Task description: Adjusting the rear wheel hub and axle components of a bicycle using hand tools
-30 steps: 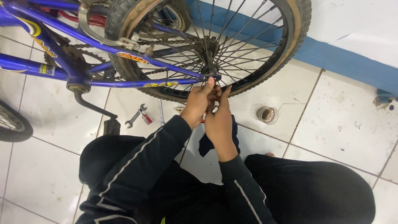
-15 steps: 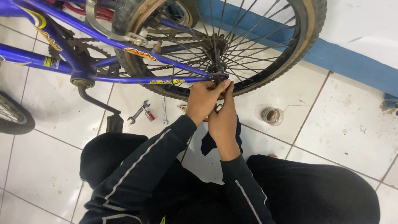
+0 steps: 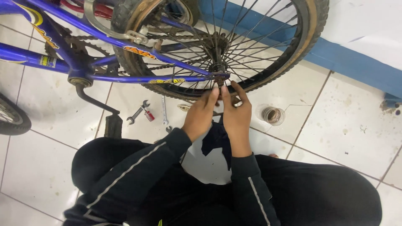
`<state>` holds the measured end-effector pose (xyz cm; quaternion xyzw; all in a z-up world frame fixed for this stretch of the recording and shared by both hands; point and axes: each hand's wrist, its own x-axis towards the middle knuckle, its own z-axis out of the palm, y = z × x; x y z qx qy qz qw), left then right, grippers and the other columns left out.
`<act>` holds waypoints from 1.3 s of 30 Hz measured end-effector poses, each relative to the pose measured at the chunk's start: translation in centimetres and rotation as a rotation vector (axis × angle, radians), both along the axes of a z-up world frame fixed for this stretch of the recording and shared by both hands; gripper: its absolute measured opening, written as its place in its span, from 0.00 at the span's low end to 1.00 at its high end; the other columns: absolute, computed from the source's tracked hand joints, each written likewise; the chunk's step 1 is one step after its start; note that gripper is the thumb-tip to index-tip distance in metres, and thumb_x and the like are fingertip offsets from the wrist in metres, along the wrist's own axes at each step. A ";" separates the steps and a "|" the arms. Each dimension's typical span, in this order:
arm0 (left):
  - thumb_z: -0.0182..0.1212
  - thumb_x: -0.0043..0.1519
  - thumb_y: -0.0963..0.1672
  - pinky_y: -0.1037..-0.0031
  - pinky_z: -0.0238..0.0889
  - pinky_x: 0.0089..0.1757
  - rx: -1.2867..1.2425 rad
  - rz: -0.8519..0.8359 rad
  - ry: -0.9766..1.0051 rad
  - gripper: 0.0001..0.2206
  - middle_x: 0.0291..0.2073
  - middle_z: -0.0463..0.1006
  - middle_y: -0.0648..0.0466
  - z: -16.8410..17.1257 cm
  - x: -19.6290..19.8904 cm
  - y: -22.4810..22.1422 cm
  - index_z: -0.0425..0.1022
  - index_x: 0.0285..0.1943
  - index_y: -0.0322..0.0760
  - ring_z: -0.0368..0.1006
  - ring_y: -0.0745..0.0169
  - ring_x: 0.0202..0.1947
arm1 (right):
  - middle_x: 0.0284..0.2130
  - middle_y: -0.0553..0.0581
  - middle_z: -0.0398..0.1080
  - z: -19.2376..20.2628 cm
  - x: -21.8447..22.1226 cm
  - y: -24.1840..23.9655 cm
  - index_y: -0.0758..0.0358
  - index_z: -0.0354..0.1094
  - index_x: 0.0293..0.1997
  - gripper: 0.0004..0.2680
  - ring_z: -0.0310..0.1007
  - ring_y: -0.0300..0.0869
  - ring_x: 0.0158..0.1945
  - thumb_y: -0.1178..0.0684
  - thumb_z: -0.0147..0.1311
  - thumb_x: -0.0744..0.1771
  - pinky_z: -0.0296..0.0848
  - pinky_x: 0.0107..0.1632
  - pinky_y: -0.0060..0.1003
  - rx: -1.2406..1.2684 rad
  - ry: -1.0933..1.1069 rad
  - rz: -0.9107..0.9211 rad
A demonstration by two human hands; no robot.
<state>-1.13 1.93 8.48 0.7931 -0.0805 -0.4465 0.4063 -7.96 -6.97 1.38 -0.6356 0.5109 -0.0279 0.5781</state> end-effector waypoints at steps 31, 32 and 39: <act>0.57 0.59 0.40 0.67 0.69 0.24 0.314 -0.944 -1.124 0.07 0.20 0.80 0.51 -0.1 6.1 7.0 0.82 0.39 0.40 0.78 0.55 0.20 | 0.39 0.69 0.74 0.7 2.4 4.4 0.76 0.68 0.55 0.17 0.79 0.55 0.42 0.45 0.50 0.70 0.82 0.49 0.47 0.615 -0.579 -0.495; 0.58 0.59 0.40 0.67 0.70 0.25 0.313 -0.955 -1.161 0.06 0.19 0.80 0.51 0.7 5.9 6.8 0.82 0.38 0.41 0.78 0.55 0.20 | 0.39 0.69 0.74 0.7 2.2 4.1 0.74 0.69 0.56 0.18 0.80 0.54 0.43 0.44 0.50 0.70 0.82 0.49 0.45 0.599 -0.536 -0.459; 0.61 0.55 0.38 0.64 0.67 0.23 0.311 -0.939 -1.229 0.07 0.16 0.77 0.51 0.0 5.5 5.2 0.80 0.25 0.41 0.75 0.53 0.17 | 0.39 0.62 0.73 -0.9 1.2 2.2 0.68 0.70 0.59 0.19 0.77 0.47 0.43 0.41 0.49 0.70 0.81 0.50 0.42 0.658 -0.433 -0.306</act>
